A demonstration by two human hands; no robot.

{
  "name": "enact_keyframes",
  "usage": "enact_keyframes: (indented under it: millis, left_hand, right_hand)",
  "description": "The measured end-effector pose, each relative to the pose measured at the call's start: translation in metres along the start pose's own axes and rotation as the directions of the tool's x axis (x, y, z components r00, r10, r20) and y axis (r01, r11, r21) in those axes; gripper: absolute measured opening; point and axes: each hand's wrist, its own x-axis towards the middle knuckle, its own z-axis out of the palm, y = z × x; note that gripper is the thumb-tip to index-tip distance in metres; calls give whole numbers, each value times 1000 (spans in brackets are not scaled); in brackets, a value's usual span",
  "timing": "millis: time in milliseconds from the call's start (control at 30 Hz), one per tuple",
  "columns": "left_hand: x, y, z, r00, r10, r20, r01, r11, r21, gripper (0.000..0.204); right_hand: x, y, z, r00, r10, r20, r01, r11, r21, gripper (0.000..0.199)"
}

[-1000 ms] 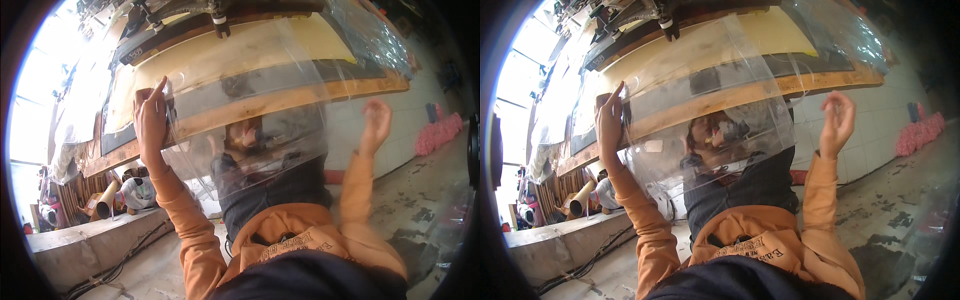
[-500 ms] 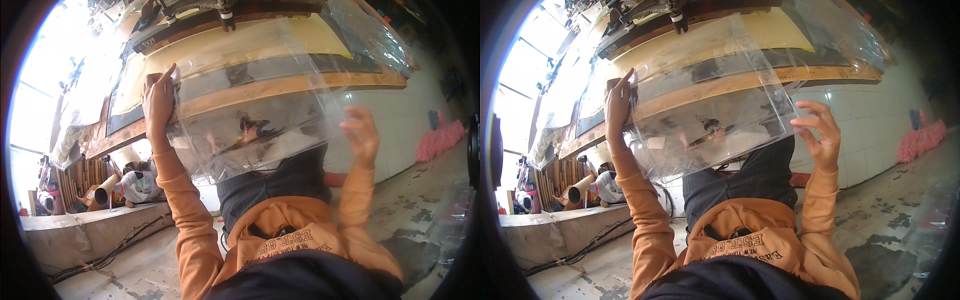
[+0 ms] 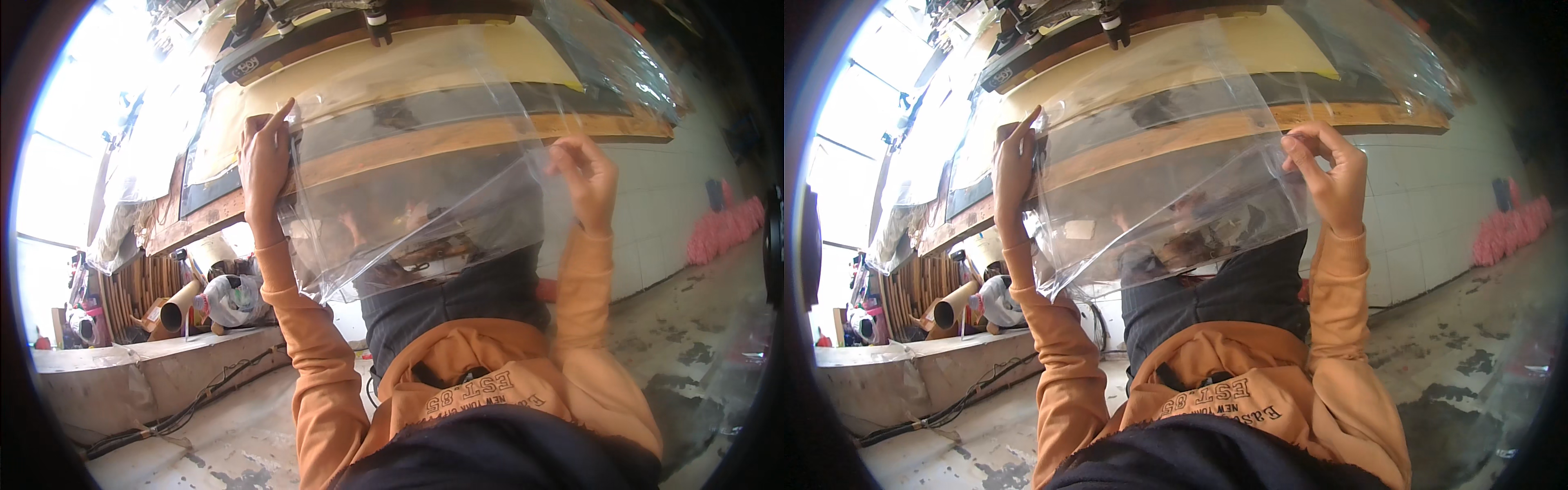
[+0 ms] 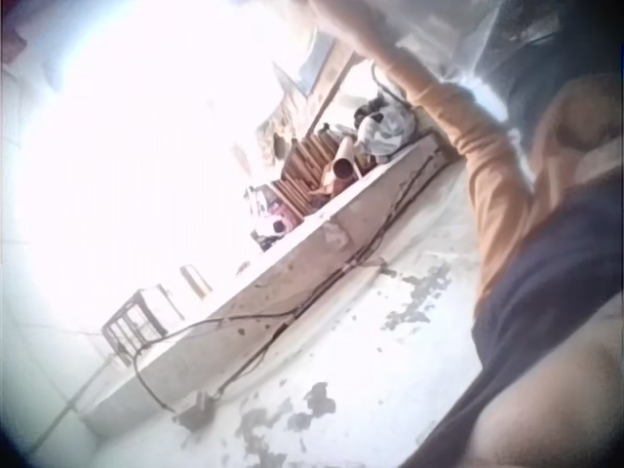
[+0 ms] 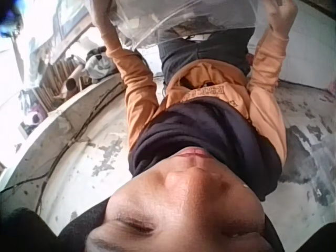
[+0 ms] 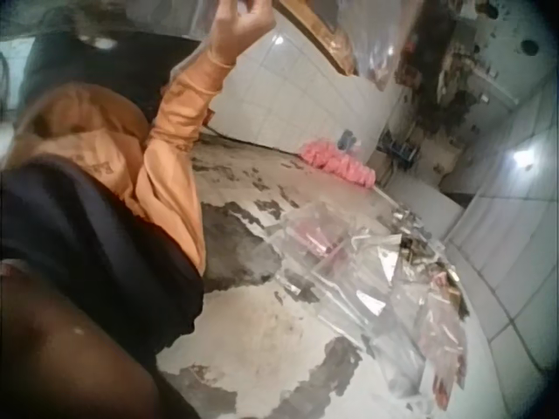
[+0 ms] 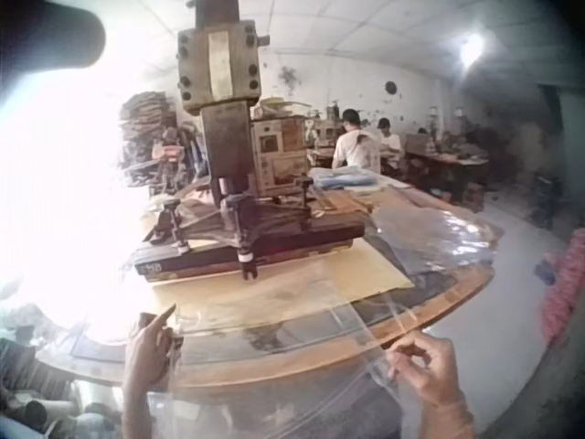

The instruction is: The person positions a clear plastic film on a workspace and uses a machine to heat-seal its edges.

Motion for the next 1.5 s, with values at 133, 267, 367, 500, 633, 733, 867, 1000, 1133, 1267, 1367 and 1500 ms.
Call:
enact_keyframes:
  millis: [133,267,367,500,633,733,867,1000,1133,1267,1367,1500]
  left_hand:
    - [-5,7,-6,994,-106,-38,95,970,-225,25]
    - [-16,20,-28,985,-23,-169,-55,895,-444,14]
    - [-27,44,-45,966,-25,-257,-125,827,-549,11]
    - [-38,62,-66,946,148,-287,-249,901,-356,10]
    - [-48,73,-83,962,-10,-272,-144,830,-539,14]
    - [-54,80,-92,970,-96,-224,-94,701,-707,19]
    - [-60,95,-100,968,-217,-126,2,508,-861,22]
    - [-63,96,-106,955,-282,-95,58,490,-870,23]
    - [-68,91,-105,948,-315,-44,111,458,-882,21]
    - [-75,95,-100,943,-321,-87,90,497,-863,18]
    - [-82,92,-104,957,-277,-86,75,524,-848,18]
    - [-87,97,-105,965,-233,-125,15,520,-854,17]
  right_hand:
    - [1,-5,-19,965,70,253,-42,992,-117,17]
    - [11,-19,-46,841,169,514,-77,978,-196,27]
    - [25,-44,-44,973,-70,221,94,991,-98,45]
    - [48,-59,-27,948,-297,109,307,949,-79,68]
    - [54,-58,-40,885,-351,305,296,931,213,65]
    - [50,-59,-36,892,-347,289,297,933,204,55]
    - [49,-66,-21,942,-234,241,225,972,66,34]
    - [43,-63,-16,963,-139,231,73,960,271,16]
    - [36,-73,-16,980,-106,170,55,958,280,12]
    - [33,-76,-13,987,-140,82,114,959,258,10]
    - [30,-79,-12,985,-162,55,142,954,264,9]
    - [27,-75,-17,985,-169,36,155,956,249,9]
